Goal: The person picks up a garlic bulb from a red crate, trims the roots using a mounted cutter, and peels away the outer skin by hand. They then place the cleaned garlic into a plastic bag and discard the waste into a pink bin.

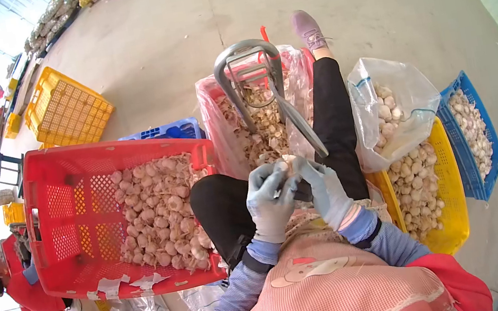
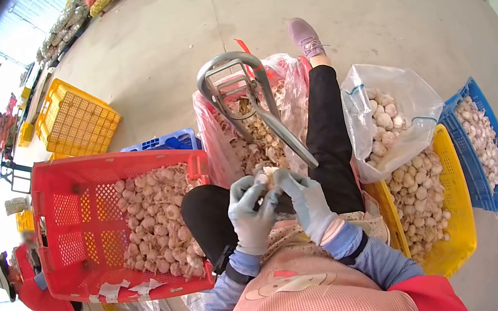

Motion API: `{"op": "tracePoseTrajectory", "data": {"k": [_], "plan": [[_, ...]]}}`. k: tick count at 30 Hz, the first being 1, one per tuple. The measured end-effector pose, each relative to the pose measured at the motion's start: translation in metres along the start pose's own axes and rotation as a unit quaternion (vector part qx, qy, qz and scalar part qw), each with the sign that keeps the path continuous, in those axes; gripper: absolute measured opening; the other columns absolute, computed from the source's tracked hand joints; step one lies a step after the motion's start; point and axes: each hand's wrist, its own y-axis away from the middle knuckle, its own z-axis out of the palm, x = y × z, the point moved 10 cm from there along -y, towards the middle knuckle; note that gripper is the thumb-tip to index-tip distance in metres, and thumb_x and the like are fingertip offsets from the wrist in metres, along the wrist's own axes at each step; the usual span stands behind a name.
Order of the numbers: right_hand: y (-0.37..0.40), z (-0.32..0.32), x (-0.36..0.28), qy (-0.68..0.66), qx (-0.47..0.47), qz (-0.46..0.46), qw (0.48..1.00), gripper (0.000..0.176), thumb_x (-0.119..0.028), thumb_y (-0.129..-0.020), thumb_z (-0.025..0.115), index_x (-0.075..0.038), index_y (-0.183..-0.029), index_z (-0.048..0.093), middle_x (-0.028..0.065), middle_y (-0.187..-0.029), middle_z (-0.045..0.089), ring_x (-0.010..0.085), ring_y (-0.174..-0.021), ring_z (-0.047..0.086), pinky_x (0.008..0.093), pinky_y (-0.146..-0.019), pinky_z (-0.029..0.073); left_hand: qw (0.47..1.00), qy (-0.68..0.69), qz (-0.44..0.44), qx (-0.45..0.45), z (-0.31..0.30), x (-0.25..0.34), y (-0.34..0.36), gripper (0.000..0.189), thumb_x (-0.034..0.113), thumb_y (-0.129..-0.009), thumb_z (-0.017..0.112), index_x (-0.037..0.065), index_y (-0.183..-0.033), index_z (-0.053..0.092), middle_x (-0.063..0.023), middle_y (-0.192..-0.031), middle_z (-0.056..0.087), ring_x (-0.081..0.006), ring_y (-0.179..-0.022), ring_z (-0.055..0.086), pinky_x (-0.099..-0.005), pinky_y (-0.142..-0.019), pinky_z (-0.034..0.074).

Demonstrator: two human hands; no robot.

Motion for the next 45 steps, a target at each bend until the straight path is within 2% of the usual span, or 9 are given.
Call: {"op": "tracePoseTrajectory", "data": {"k": [6, 11, 15, 21, 23, 27, 30, 39, 45], "plan": [[0.005, -0.013, 0.014, 0.028, 0.028, 0.06, 0.997, 0.038, -0.041, -0.088, 0.069, -0.005, -0.099, 0.065, 0.003, -0.084, 0.065, 0.0114, -0.071, 0.064, 0.0274, -0.065, 0.054, 0.994, 0.058, 0.022, -0.09, 0.003, 0.021, 0.005, 0.012, -0.001, -0.078, 0.072, 0.001, -0.075, 0.061, -0.01, -0.082, 0.063, -0.0193, -0.071, 0.061, -0.0301, -0.063, 0.05], [0.009, -0.002, 0.005, 0.005, -0.005, 0.07, 0.997, 0.04, -0.04, -0.088, 0.068, -0.007, -0.11, 0.064, 0.0047, -0.094, 0.066, 0.0147, -0.081, 0.067, 0.0314, -0.071, 0.057, 0.996, 0.061, -0.049, 0.036, -0.036, 0.003, 0.001, 0.022, 0.006, -0.083, 0.07, 0.001, -0.105, 0.068, -0.0087, -0.1, 0.06, -0.016, -0.089, 0.058, -0.027, -0.077, 0.048], [0.01, 0.013, 0.008, -0.01, -0.057, 0.063, 0.996, 0.036, -0.035, -0.09, 0.067, -0.005, -0.11, 0.064, 0.0049, -0.096, 0.066, 0.0155, -0.083, 0.067, 0.0301, -0.073, 0.056, 0.986, 0.098, -0.096, -0.091, -0.008, -0.016, -0.01, 0.037, 0.015, -0.076, 0.079, 0.001, -0.109, 0.068, -0.0085, -0.098, 0.061, -0.015, -0.086, 0.059, -0.0279, -0.071, 0.049], [-0.013, -0.012, 0.026, -0.087, -0.066, 0.064, 0.992, 0.032, -0.036, -0.091, 0.065, -0.005, -0.101, 0.063, 0.0034, -0.093, 0.065, 0.0143, -0.082, 0.065, 0.0287, -0.07, 0.054, 0.935, 0.098, 0.236, -0.246, 0.018, 0.079, 0.016, 0.007, 0.008, -0.075, 0.071, 0.009, -0.079, 0.066, -0.008, -0.088, 0.064, -0.0216, -0.079, 0.063, -0.0336, -0.067, 0.051], [-0.015, -0.007, 0.029, -0.138, -0.121, 0.093, 0.979, 0.035, -0.039, -0.091, 0.064, -0.006, -0.102, 0.062, 0.0041, -0.095, 0.064, 0.0148, -0.084, 0.065, 0.0295, -0.072, 0.054, 0.94, 0.245, 0.195, -0.134, -0.003, 0.086, 0.009, 0.011, 0.005, -0.078, 0.068, 0.007, -0.089, 0.067, -0.0094, -0.089, 0.064, -0.021, -0.077, 0.063, -0.0319, -0.068, 0.05], [0.004, 0.011, 0.01, -0.127, -0.086, 0.095, 0.984, 0.04, -0.042, -0.092, 0.062, -0.006, -0.108, 0.061, 0.0053, -0.098, 0.064, 0.017, -0.086, 0.065, 0.0324, -0.078, 0.055, 0.999, 0.022, -0.021, -0.029, -0.02, 0.017, -0.012, 0.057, 0.013, -0.078, 0.077, 0.004, -0.13, 0.056, -0.0136, -0.117, 0.059, -0.0193, -0.102, 0.059, -0.0308, -0.089, 0.048], [0.004, 0.018, 0.028, -0.162, -0.095, 0.134, 0.973, 0.044, -0.042, -0.092, 0.062, -0.005, -0.115, 0.06, 0.0062, -0.099, 0.065, 0.0173, -0.082, 0.066, 0.0325, -0.078, 0.055, 0.984, 0.098, -0.1, -0.112, 0.008, -0.024, 0.003, 0.059, 0.023, -0.076, 0.08, 0.003, -0.127, 0.058, -0.0154, -0.11, 0.061, -0.024, -0.103, 0.062, -0.0331, -0.088, 0.05], [0.009, 0.015, -0.02, 0.238, -0.125, -0.013, 0.963, 0.033, -0.031, -0.091, 0.067, -0.002, -0.107, 0.064, 0.0033, -0.093, 0.065, 0.0096, -0.072, 0.061, 0.0223, -0.065, 0.052, 0.974, 0.027, -0.096, -0.206, 0.008, -0.01, 0.003, 0.061, 0.014, -0.068, 0.086, 0.001, -0.122, 0.062, -0.0062, -0.1, 0.062, -0.0134, -0.091, 0.062, -0.0268, -0.081, 0.051], [-0.001, 0.004, -0.01, 0.103, -0.166, -0.058, 0.979, 0.028, -0.028, -0.098, 0.051, -0.003, -0.104, 0.064, 0.0025, -0.093, 0.063, 0.0118, -0.087, 0.061, 0.0286, -0.081, 0.051, 0.927, 0.271, -0.202, -0.165, 0.006, -0.036, 0.012, 0.033, 0.008, -0.078, 0.079, -0.001, -0.108, 0.067, -0.0032, -0.096, 0.068, -0.0094, -0.086, 0.063, -0.027, -0.075, 0.053]]}}
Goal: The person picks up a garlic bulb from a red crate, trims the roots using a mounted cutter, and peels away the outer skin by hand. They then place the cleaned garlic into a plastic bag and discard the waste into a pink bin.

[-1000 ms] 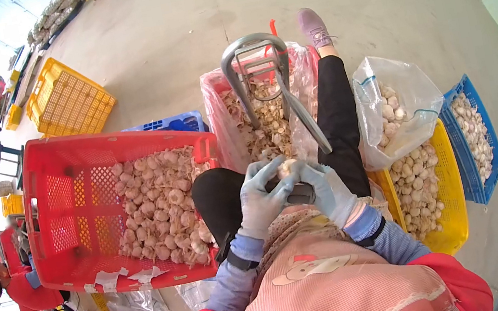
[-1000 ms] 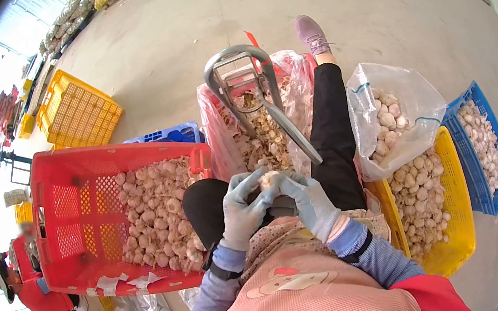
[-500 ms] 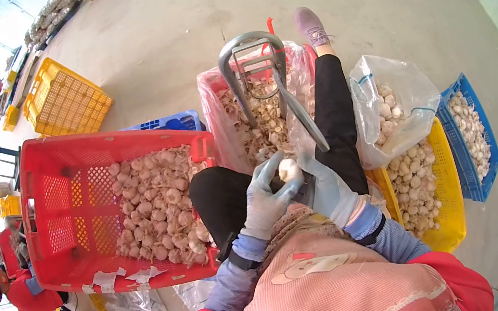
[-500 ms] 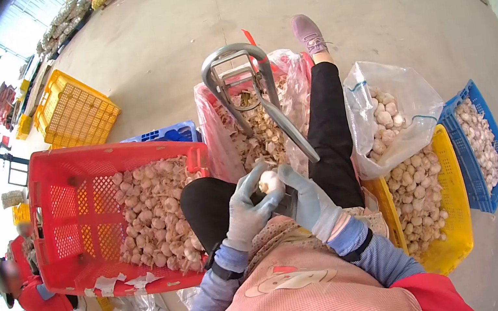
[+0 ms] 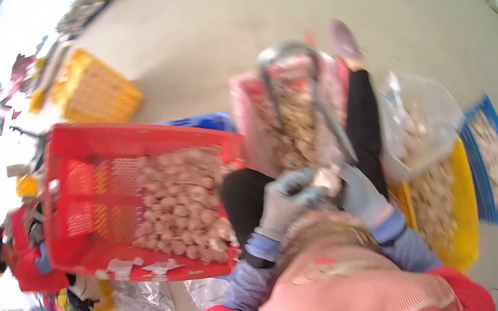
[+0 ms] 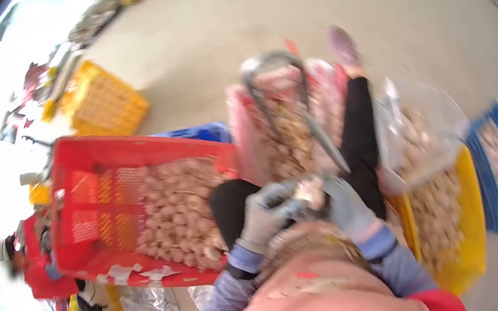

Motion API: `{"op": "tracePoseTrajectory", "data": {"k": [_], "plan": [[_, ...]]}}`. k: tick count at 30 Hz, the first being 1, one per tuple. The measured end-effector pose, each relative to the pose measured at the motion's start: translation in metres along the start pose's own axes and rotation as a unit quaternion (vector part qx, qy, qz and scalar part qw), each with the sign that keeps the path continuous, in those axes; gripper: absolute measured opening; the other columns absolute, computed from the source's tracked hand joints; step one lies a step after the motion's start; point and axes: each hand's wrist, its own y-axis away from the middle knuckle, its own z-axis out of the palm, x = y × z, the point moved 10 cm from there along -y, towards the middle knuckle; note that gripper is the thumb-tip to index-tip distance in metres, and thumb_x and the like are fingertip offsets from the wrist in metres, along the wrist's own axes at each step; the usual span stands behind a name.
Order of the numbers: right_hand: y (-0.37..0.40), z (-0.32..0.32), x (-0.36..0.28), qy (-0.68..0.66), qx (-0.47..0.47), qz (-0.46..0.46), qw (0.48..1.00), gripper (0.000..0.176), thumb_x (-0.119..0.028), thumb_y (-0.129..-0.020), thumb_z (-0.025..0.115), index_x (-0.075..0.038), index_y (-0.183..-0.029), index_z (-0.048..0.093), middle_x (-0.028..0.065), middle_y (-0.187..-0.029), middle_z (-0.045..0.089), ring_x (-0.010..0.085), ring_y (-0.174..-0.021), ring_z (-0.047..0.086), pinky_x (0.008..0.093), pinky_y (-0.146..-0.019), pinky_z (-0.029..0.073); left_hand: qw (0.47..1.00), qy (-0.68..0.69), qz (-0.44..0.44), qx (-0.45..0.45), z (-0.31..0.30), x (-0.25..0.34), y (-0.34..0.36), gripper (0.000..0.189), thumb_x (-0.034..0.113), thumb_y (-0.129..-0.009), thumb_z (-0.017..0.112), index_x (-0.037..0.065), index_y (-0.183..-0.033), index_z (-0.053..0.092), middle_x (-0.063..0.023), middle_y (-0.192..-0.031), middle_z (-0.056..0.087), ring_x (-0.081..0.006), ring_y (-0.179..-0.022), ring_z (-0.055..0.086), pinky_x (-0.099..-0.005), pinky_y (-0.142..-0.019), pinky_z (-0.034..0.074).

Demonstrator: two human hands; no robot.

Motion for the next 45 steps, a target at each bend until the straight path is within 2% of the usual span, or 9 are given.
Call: {"op": "tracePoseTrajectory", "data": {"k": [4, 9, 14, 20, 22, 25, 31, 38, 45], "plan": [[0.001, 0.009, 0.036, -0.207, 0.046, 0.133, 0.968, 0.031, -0.028, -0.099, 0.046, -0.003, -0.104, 0.063, 0.0043, -0.095, 0.063, 0.0148, -0.094, 0.06, 0.0315, -0.087, 0.05, 0.995, -0.037, 0.085, 0.04, -0.006, 0.001, -0.004, 0.02, 0.012, -0.084, 0.075, 0.001, -0.098, 0.069, -0.0042, -0.09, 0.068, -0.0093, -0.084, 0.063, -0.0266, -0.076, 0.052], [0.0, -0.019, 0.018, 0.114, 0.046, 0.076, 0.989, 0.034, -0.025, -0.1, 0.044, 0.002, -0.096, 0.064, 0.0053, -0.091, 0.064, 0.0167, -0.084, 0.061, 0.0308, -0.078, 0.05, 0.998, -0.051, 0.013, 0.023, -0.007, -0.015, -0.005, 0.032, 0.02, -0.087, 0.073, 0.001, -0.112, 0.066, -0.0021, -0.098, 0.067, -0.0082, -0.086, 0.06, -0.0248, -0.078, 0.05], [0.003, -0.017, -0.001, 0.151, -0.021, -0.029, 0.988, 0.033, -0.027, -0.1, 0.044, -0.002, -0.091, 0.063, 0.0103, -0.077, 0.061, 0.0193, -0.072, 0.059, 0.0302, -0.066, 0.045, 0.998, 0.016, -0.052, -0.034, 0.008, -0.027, 0.005, 0.042, 0.028, -0.085, 0.075, 0.001, -0.116, 0.065, -0.0027, -0.099, 0.068, -0.0078, -0.087, 0.059, -0.0249, -0.079, 0.05], [0.021, -0.002, 0.008, -0.166, -0.009, 0.119, 0.979, 0.044, -0.046, -0.099, 0.043, -0.006, -0.096, 0.061, 0.0117, -0.076, 0.061, 0.0223, -0.057, 0.058, 0.034, -0.055, 0.049, 0.916, -0.364, 0.154, 0.073, -0.005, 0.026, 0.005, 0.047, 0.003, -0.072, 0.065, 0.014, -0.118, 0.066, -0.0118, -0.095, 0.065, -0.0319, -0.087, 0.064, -0.0371, -0.077, 0.053], [0.013, -0.005, 0.007, -0.19, -0.001, 0.082, 0.978, 0.047, -0.051, -0.099, 0.041, -0.007, -0.098, 0.06, 0.0131, -0.078, 0.063, 0.0236, -0.055, 0.058, 0.0365, -0.052, 0.05, 0.842, -0.434, 0.302, 0.106, 0.0, 0.06, 0.018, 0.052, 0.009, -0.08, 0.067, 0.013, -0.131, 0.057, -0.0075, -0.097, 0.065, -0.0241, -0.086, 0.065, -0.0345, -0.078, 0.052], [0.011, -0.01, -0.03, 0.312, 0.061, -0.201, 0.926, 0.041, -0.038, -0.099, 0.046, -0.001, -0.109, 0.061, 0.0176, -0.085, 0.067, 0.0303, -0.067, 0.066, 0.0389, -0.063, 0.052, 0.986, -0.101, -0.082, -0.103, 0.025, 0.011, 0.013, 0.06, 0.015, -0.088, 0.067, 0.008, -0.142, 0.044, -0.004, -0.11, 0.064, -0.014, -0.097, 0.062, -0.0292, -0.086, 0.05], [0.014, 0.024, -0.064, 0.509, 0.031, -0.107, 0.853, 0.034, -0.02, -0.095, 0.055, 0.006, -0.115, 0.063, 0.0195, -0.092, 0.07, 0.0259, -0.083, 0.069, 0.0348, -0.072, 0.051, 0.998, 0.032, -0.017, -0.045, 0.022, -0.012, 0.007, 0.061, 0.017, -0.089, 0.069, 0.001, -0.141, 0.043, -0.0058, -0.124, 0.06, -0.0086, -0.106, 0.055, -0.0251, -0.092, 0.046], [0.011, 0.011, -0.049, 0.254, 0.053, -0.127, 0.957, 0.033, -0.016, -0.094, 0.059, 0.007, -0.117, 0.062, 0.0183, -0.108, 0.068, 0.0136, -0.095, 0.063, 0.0283, -0.081, 0.05, 0.999, -0.038, -0.006, 0.023, 0.018, -0.005, 0.002, 0.06, 0.019, -0.084, 0.076, -0.001, -0.134, 0.051, -0.0041, -0.119, 0.062, -0.0089, -0.105, 0.056, -0.0266, -0.092, 0.047], [0.035, -0.001, -0.082, 0.347, 0.088, -0.216, 0.908, 0.019, -0.004, -0.086, 0.058, 0.001, -0.102, 0.068, 0.0182, -0.107, 0.068, 0.0264, -0.097, 0.066, 0.0317, -0.084, 0.05, 0.998, -0.041, 0.02, -0.037, 0.051, -0.005, -0.007, 0.042, 0.003, -0.085, 0.07, 0.001, -0.124, 0.057, -0.0025, -0.108, 0.062, -0.0083, -0.096, 0.058, -0.0261, -0.082, 0.052]]}}
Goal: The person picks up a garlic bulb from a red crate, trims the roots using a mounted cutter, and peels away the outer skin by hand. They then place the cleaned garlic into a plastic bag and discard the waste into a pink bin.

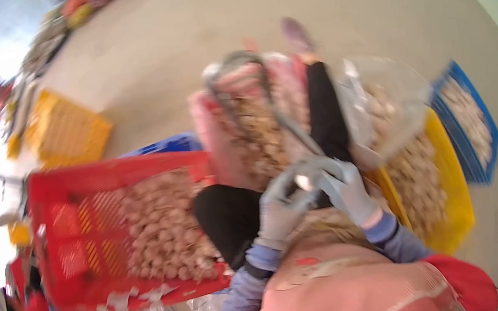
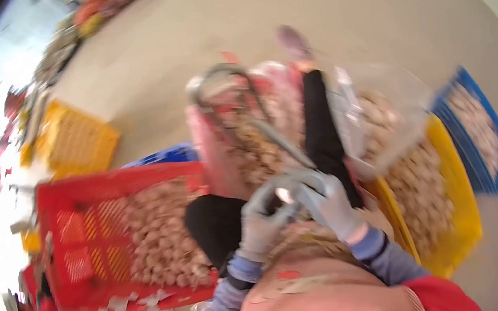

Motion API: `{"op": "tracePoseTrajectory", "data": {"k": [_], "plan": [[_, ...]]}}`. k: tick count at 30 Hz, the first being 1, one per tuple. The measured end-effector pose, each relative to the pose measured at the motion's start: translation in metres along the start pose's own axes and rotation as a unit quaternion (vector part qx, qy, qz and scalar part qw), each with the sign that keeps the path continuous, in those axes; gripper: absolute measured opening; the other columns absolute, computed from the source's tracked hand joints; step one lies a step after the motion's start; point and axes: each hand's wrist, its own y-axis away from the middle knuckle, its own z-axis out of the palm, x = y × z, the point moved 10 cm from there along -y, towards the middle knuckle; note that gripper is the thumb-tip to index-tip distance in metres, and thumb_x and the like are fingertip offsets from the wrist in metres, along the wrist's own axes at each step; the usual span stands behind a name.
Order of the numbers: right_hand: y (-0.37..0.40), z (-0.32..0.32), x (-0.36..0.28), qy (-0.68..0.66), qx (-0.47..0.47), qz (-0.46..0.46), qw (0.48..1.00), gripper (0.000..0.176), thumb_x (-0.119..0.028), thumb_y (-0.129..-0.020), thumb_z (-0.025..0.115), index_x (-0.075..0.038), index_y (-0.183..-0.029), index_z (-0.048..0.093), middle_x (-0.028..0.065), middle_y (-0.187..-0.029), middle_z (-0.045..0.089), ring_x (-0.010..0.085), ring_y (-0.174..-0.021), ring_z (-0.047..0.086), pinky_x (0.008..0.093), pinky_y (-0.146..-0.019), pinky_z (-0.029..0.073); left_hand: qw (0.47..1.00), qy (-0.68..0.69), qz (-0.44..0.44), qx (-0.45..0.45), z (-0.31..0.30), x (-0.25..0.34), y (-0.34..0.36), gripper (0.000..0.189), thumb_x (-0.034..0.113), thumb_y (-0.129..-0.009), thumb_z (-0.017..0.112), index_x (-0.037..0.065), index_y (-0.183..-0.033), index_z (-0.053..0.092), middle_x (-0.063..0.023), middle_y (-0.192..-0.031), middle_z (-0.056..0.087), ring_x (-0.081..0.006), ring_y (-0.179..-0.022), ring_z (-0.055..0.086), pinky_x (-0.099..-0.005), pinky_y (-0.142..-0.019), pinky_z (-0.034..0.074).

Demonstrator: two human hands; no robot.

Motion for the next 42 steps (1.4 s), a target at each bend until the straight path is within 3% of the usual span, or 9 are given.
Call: {"op": "tracePoseTrajectory", "data": {"k": [3, 8, 15, 19, 24, 30, 34, 40, 42], "plan": [[0.009, -0.057, -0.005, -0.205, 0.124, 0.072, 0.968, 0.021, -0.003, -0.09, 0.056, 0.003, -0.108, 0.066, 0.0106, -0.119, 0.064, 0.0141, -0.098, 0.062, 0.0277, -0.085, 0.049, 0.997, -0.036, 0.07, 0.023, 0.001, 0.026, 0.0, 0.049, -0.002, -0.085, 0.068, -0.001, -0.132, 0.053, -0.0037, -0.103, 0.064, -0.0093, -0.092, 0.061, -0.0231, -0.084, 0.05], [0.007, -0.191, -0.031, 0.279, 0.302, -0.044, 0.91, 0.038, 0.001, -0.091, 0.046, -0.001, -0.128, 0.056, 0.0203, -0.125, 0.058, 0.0325, -0.113, 0.058, 0.0398, -0.096, 0.048, 0.973, 0.033, 0.056, 0.22, -0.096, 0.044, 0.012, 0.035, -0.001, -0.088, 0.065, -0.004, -0.122, 0.061, -0.0063, -0.103, 0.066, -0.0096, -0.089, 0.062, -0.0228, -0.079, 0.052], [-0.045, -0.182, 0.056, 0.226, 0.212, -0.03, 0.95, 0.038, -0.016, -0.099, 0.048, 0.005, -0.131, 0.051, 0.0186, -0.13, 0.056, 0.0254, -0.114, 0.056, 0.0329, -0.099, 0.043, 0.875, -0.015, 0.04, 0.482, -0.306, -0.005, 0.104, 0.036, 0.006, -0.086, 0.069, -0.003, -0.119, 0.062, -0.0075, -0.107, 0.068, -0.012, -0.096, 0.064, -0.0247, -0.084, 0.051], [-0.037, -0.08, 0.017, 0.101, 0.173, 0.014, 0.98, 0.037, -0.017, -0.099, 0.051, 0.005, -0.128, 0.054, 0.0143, -0.125, 0.059, 0.0211, -0.111, 0.057, 0.03, -0.098, 0.043, 0.76, -0.433, -0.342, 0.343, -0.37, -0.086, 0.15, 0.055, 0.045, -0.089, 0.057, 0.006, -0.127, 0.059, -0.0156, -0.117, 0.066, -0.0305, -0.109, 0.063, -0.0396, -0.095, 0.048], [-0.047, -0.001, 0.026, -0.051, 0.062, 0.122, 0.989, 0.034, -0.018, -0.099, 0.054, 0.003, -0.125, 0.056, 0.006, -0.111, 0.063, 0.0084, -0.086, 0.055, 0.0212, -0.076, 0.046, 0.639, -0.464, -0.566, 0.237, -0.365, -0.153, 0.179, 0.058, 0.051, -0.082, 0.055, 0.018, -0.13, 0.056, -0.0157, -0.131, 0.058, -0.033, -0.122, 0.055, -0.0472, -0.101, 0.04], [-0.056, -0.005, 0.034, 0.038, 0.089, 0.047, 0.994, 0.028, -0.016, -0.098, 0.055, 0.001, -0.12, 0.058, 0.0028, -0.101, 0.063, 0.003, -0.071, 0.048, 0.0172, -0.062, 0.041, 0.705, -0.45, -0.497, 0.232, -0.354, -0.156, 0.159, 0.057, 0.053, -0.084, 0.05, 0.024, -0.132, 0.055, -0.0136, -0.133, 0.057, -0.0321, -0.124, 0.054, -0.0489, -0.103, 0.038], [-0.057, -0.004, 0.027, 0.072, 0.098, 0.059, 0.991, 0.025, -0.011, -0.095, 0.057, 0.005, -0.115, 0.06, 0.0114, -0.11, 0.065, 0.0169, -0.101, 0.06, 0.029, -0.092, 0.046, 0.727, -0.421, -0.489, 0.234, -0.342, -0.15, 0.153, 0.061, 0.06, -0.083, 0.049, 0.025, -0.131, 0.056, -0.0123, -0.132, 0.058, -0.0319, -0.122, 0.055, -0.0465, -0.103, 0.039], [-0.05, -0.004, 0.047, 0.011, 0.095, 0.032, 0.995, 0.024, -0.009, -0.095, 0.056, 0.004, -0.115, 0.06, 0.0128, -0.119, 0.062, 0.0182, -0.108, 0.058, 0.0295, -0.093, 0.046, 0.792, -0.298, -0.496, 0.193, -0.339, -0.171, 0.158, 0.081, 0.07, -0.074, 0.057, 0.015, -0.134, 0.053, -0.0121, -0.131, 0.059, -0.029, -0.123, 0.055, -0.05, -0.106, 0.035], [-0.048, 0.001, 0.021, 0.003, 0.104, -0.006, 0.995, 0.022, -0.008, -0.095, 0.056, 0.004, -0.113, 0.061, 0.0138, -0.119, 0.062, 0.0207, -0.111, 0.057, 0.0319, -0.095, 0.045, 0.753, -0.465, -0.424, 0.192, -0.316, -0.143, 0.15, 0.079, 0.068, -0.076, 0.056, 0.018, -0.138, 0.049, -0.0123, -0.133, 0.057, -0.0295, -0.125, 0.053, -0.0511, -0.108, 0.032]]}}
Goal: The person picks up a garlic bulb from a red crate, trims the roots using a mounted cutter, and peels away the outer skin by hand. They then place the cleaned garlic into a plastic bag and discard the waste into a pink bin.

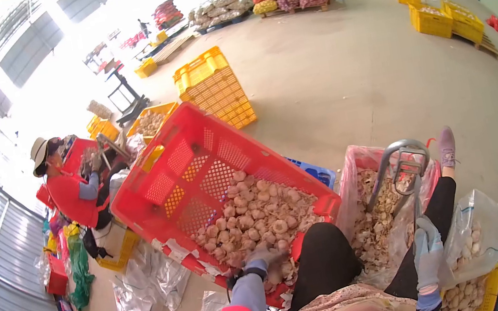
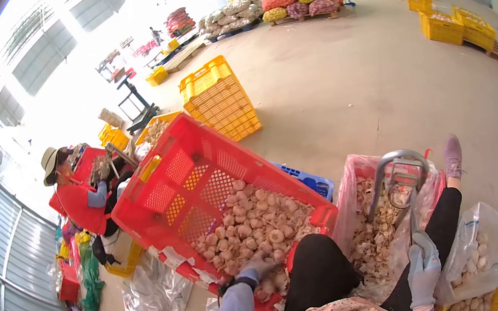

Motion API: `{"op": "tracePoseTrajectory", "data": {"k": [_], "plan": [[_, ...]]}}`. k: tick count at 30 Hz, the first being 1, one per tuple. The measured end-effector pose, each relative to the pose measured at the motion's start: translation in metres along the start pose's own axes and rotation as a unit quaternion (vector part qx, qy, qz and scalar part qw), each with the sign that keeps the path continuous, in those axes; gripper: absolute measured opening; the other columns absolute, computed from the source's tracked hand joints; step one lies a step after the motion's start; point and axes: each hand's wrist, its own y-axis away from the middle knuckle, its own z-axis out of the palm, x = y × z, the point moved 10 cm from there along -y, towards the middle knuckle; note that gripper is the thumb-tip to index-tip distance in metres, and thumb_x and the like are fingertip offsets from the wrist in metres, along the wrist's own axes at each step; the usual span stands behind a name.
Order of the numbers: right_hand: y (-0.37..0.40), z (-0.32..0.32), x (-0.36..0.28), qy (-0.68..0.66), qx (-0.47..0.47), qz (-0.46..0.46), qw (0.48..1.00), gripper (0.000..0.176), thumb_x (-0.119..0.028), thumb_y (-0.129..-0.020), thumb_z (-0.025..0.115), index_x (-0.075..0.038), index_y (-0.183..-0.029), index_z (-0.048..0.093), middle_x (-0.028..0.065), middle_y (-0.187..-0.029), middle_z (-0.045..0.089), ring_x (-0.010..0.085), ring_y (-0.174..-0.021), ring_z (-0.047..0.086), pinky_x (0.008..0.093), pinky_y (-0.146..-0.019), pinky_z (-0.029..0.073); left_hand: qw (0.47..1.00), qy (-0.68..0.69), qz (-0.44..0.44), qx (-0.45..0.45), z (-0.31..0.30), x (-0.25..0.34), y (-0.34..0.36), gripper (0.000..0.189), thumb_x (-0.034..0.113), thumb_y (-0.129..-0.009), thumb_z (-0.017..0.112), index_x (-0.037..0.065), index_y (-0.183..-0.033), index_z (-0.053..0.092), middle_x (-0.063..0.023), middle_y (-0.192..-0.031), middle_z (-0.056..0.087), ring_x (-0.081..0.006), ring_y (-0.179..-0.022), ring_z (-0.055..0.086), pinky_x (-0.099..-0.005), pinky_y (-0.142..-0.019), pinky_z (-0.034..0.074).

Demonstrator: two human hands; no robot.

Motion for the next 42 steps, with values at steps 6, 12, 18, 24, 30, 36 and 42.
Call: {"op": "tracePoseTrajectory", "data": {"k": [6, 12, 18, 24, 30, 36, 42], "plan": [[-0.003, -0.001, -0.009, 0.08, 0.011, -0.063, 0.995, 0.02, -0.006, -0.092, 0.057, 0.003, -0.108, 0.064, 0.0154, -0.118, 0.062, 0.0269, -0.11, 0.059, 0.0348, -0.096, 0.045, 0.999, 0.027, -0.028, 0.005, 0.013, 0.024, 0.016, 0.065, 0.053, -0.083, 0.05, 0.02, -0.139, 0.044, -0.018, -0.127, 0.06, -0.0339, -0.119, 0.056, -0.0537, -0.104, 0.036], [-0.001, -0.001, -0.02, 0.083, -0.032, -0.063, 0.994, 0.023, -0.005, -0.09, 0.055, 0.002, -0.11, 0.063, 0.0131, -0.111, 0.065, 0.0253, -0.108, 0.06, 0.0338, -0.098, 0.043, 0.991, 0.018, 0.034, 0.128, 0.004, 0.038, 0.027, 0.049, 0.033, -0.085, 0.057, 0.009, -0.127, 0.049, -0.0273, -0.113, 0.061, -0.041, -0.106, 0.06, -0.0493, -0.088, 0.048], [0.004, 0.004, 0.008, 0.088, -0.033, -0.083, 0.992, 0.024, -0.013, -0.095, 0.058, -0.001, -0.115, 0.064, 0.0151, -0.131, 0.056, 0.0242, -0.12, 0.054, 0.032, -0.103, 0.04, 0.975, -0.009, -0.019, 0.22, -0.005, 0.042, 0.058, 0.051, 0.044, -0.087, 0.057, 0.019, -0.131, 0.05, -0.0181, -0.114, 0.06, -0.0365, -0.098, 0.065, -0.0492, -0.078, 0.052], [0.004, 0.005, 0.0, 0.112, -0.024, -0.094, 0.989, 0.022, -0.009, -0.094, 0.056, -0.001, -0.112, 0.065, 0.0136, -0.126, 0.059, 0.0264, -0.12, 0.054, 0.033, -0.103, 0.04, 0.987, 0.006, -0.023, 0.159, -0.001, 0.019, 0.047, 0.045, 0.043, -0.09, 0.055, 0.014, -0.123, 0.054, -0.0169, -0.103, 0.065, -0.034, -0.091, 0.066, -0.0453, -0.075, 0.053], [0.01, -0.001, -0.015, 0.092, -0.014, -0.026, 0.995, 0.027, -0.01, -0.091, 0.06, 0.001, -0.116, 0.063, 0.0171, -0.127, 0.058, 0.03, -0.119, 0.055, 0.0359, -0.102, 0.041, 0.685, 0.727, 0.044, -0.004, -0.045, 0.052, 0.028, 0.04, 0.043, -0.097, 0.051, 0.008, -0.114, 0.059, -0.0046, -0.085, 0.064, -0.0155, -0.07, 0.064, -0.0329, -0.059, 0.056], [0.024, 0.031, -0.071, 0.019, -0.081, -0.107, 0.991, 0.037, -0.007, -0.084, 0.067, 0.003, -0.119, 0.06, 0.018, -0.121, 0.063, 0.0303, -0.112, 0.061, 0.0352, -0.095, 0.047, 0.612, 0.761, 0.161, -0.143, -0.081, 0.179, 0.102, 0.044, 0.041, -0.095, 0.054, 0.011, -0.126, 0.053, -0.0065, -0.099, 0.064, -0.0171, -0.069, 0.063, -0.0336, -0.058, 0.057], [0.028, 0.084, -0.044, -0.095, -0.202, 0.006, 0.975, 0.059, -0.02, -0.085, 0.073, 0.002, -0.134, 0.049, 0.0141, -0.118, 0.063, 0.0225, -0.107, 0.062, 0.0302, -0.091, 0.048, 0.703, 0.614, 0.272, -0.236, -0.038, 0.265, 0.162, 0.053, 0.041, -0.1, 0.038, -0.001, -0.13, 0.051, -0.0111, -0.095, 0.065, -0.0162, -0.064, 0.062, -0.0264, -0.056, 0.053]]}}
